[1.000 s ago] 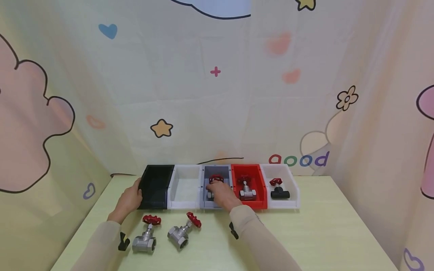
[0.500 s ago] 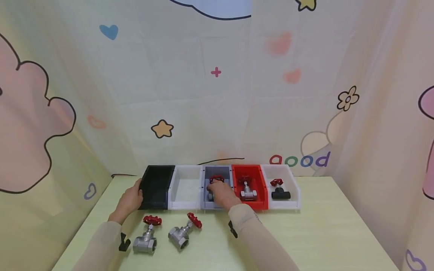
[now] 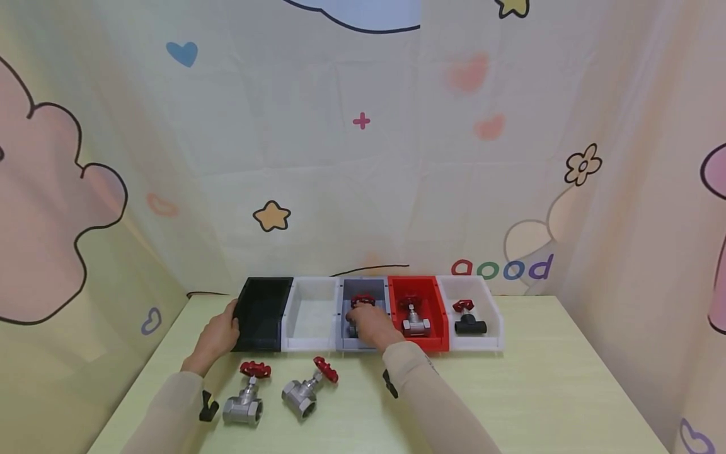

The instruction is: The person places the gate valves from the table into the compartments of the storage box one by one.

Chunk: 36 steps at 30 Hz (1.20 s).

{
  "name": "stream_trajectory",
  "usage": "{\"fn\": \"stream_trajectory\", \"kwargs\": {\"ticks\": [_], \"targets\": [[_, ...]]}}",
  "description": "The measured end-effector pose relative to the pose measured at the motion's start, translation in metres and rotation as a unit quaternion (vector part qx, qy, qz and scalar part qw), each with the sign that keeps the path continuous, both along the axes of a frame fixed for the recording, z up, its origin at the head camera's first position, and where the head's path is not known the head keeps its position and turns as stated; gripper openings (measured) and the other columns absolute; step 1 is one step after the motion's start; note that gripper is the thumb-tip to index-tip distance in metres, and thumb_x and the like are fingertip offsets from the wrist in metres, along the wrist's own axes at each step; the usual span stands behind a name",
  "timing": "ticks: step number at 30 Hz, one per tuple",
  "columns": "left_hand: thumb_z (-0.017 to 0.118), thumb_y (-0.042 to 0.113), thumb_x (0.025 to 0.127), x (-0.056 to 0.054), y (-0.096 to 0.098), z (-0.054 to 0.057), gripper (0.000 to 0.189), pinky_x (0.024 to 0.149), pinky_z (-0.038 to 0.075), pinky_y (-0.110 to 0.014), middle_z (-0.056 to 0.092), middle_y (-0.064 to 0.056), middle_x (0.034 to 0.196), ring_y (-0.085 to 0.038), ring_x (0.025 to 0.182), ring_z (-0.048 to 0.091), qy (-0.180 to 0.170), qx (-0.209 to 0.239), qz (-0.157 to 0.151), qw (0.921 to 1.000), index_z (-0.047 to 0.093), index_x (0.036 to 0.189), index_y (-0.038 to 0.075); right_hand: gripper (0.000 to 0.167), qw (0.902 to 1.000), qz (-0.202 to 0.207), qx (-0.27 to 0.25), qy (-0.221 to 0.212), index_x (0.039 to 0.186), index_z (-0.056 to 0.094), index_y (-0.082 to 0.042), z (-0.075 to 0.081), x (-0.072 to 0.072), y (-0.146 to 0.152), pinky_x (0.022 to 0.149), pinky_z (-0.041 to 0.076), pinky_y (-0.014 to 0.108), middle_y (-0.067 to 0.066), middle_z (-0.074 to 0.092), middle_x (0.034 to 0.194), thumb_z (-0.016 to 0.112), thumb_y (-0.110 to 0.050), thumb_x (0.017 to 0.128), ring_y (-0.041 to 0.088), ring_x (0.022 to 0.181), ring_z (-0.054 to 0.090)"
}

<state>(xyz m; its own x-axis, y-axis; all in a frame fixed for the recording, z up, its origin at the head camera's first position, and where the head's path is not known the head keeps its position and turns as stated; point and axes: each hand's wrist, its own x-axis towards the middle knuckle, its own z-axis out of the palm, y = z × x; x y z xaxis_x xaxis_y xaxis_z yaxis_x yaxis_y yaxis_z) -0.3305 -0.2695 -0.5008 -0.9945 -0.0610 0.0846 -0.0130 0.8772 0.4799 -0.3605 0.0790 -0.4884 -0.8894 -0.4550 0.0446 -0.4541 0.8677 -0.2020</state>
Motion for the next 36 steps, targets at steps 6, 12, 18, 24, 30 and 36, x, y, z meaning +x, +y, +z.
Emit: {"fn": "stream_trajectory", "kwargs": {"ticks": [6,12,18,24,30,36], "targets": [[0.041,0.009,0.101,0.001,0.0,-0.003,0.055,0.047,0.039,-0.036,0.067,-0.021,0.083,-0.022,0.055,0.052,0.005,-0.004,-0.003,1.0,0.026,0.152,-0.002,0.041,0.9999,-0.005,-0.003,-0.016,0.123,0.069,-0.015,0.002,0.003,-0.001,0.101,0.049,0.044,0.007,0.064,0.129,0.065,0.005,0.087,0.025,0.114,0.063],[0.04,0.01,0.101,0.0,0.002,-0.002,0.055,0.044,0.034,-0.033,0.059,-0.012,0.067,-0.02,0.05,0.045,0.002,-0.002,-0.005,1.0,0.025,0.153,-0.001,0.041,0.9998,0.002,0.0,-0.018,0.123,0.069,-0.013,0.002,0.003,0.001,0.101,0.049,0.043,0.007,0.066,0.127,0.061,0.007,0.088,0.025,0.116,0.062],[0.04,0.011,0.101,0.0,0.002,-0.002,0.055,0.045,0.036,-0.034,0.063,-0.017,0.075,-0.021,0.052,0.048,0.003,-0.007,-0.002,1.0,0.025,0.153,-0.001,0.041,0.9996,0.024,-0.011,-0.003,0.125,0.068,-0.01,0.007,0.006,0.002,0.104,0.046,0.043,0.01,0.063,0.134,0.063,0.005,0.088,0.027,0.124,0.059],[0.04,0.01,0.101,0.0,0.002,-0.003,0.055,0.046,0.038,-0.036,0.066,-0.023,0.085,-0.023,0.055,0.051,0.001,-0.004,-0.003,1.0,0.024,0.153,-0.001,0.043,0.9996,0.025,-0.013,0.008,0.129,0.065,-0.012,0.015,0.014,0.004,0.104,0.047,0.044,0.01,0.058,0.138,0.068,-0.001,0.087,0.028,0.123,0.058],[0.04,0.01,0.101,0.0,0.002,-0.002,0.056,0.045,0.036,-0.034,0.065,-0.021,0.083,-0.022,0.054,0.049,-0.002,-0.004,-0.005,1.0,0.024,0.153,-0.002,0.041,0.9983,0.035,-0.022,0.042,0.129,0.064,-0.011,0.025,0.022,0.009,0.101,0.049,0.044,0.01,0.06,0.134,0.067,-0.007,0.089,0.029,0.117,0.06],[0.041,0.011,0.101,0.0,0.002,-0.001,0.056,0.047,0.04,-0.037,0.067,-0.026,0.093,-0.024,0.058,0.053,0.001,-0.009,-0.002,1.0,0.025,0.152,-0.002,0.042,0.9973,0.022,-0.035,0.061,0.131,0.063,-0.014,0.04,0.033,0.016,0.1,0.05,0.043,0.008,0.06,0.133,0.07,-0.014,0.089,0.026,0.118,0.059]]}}
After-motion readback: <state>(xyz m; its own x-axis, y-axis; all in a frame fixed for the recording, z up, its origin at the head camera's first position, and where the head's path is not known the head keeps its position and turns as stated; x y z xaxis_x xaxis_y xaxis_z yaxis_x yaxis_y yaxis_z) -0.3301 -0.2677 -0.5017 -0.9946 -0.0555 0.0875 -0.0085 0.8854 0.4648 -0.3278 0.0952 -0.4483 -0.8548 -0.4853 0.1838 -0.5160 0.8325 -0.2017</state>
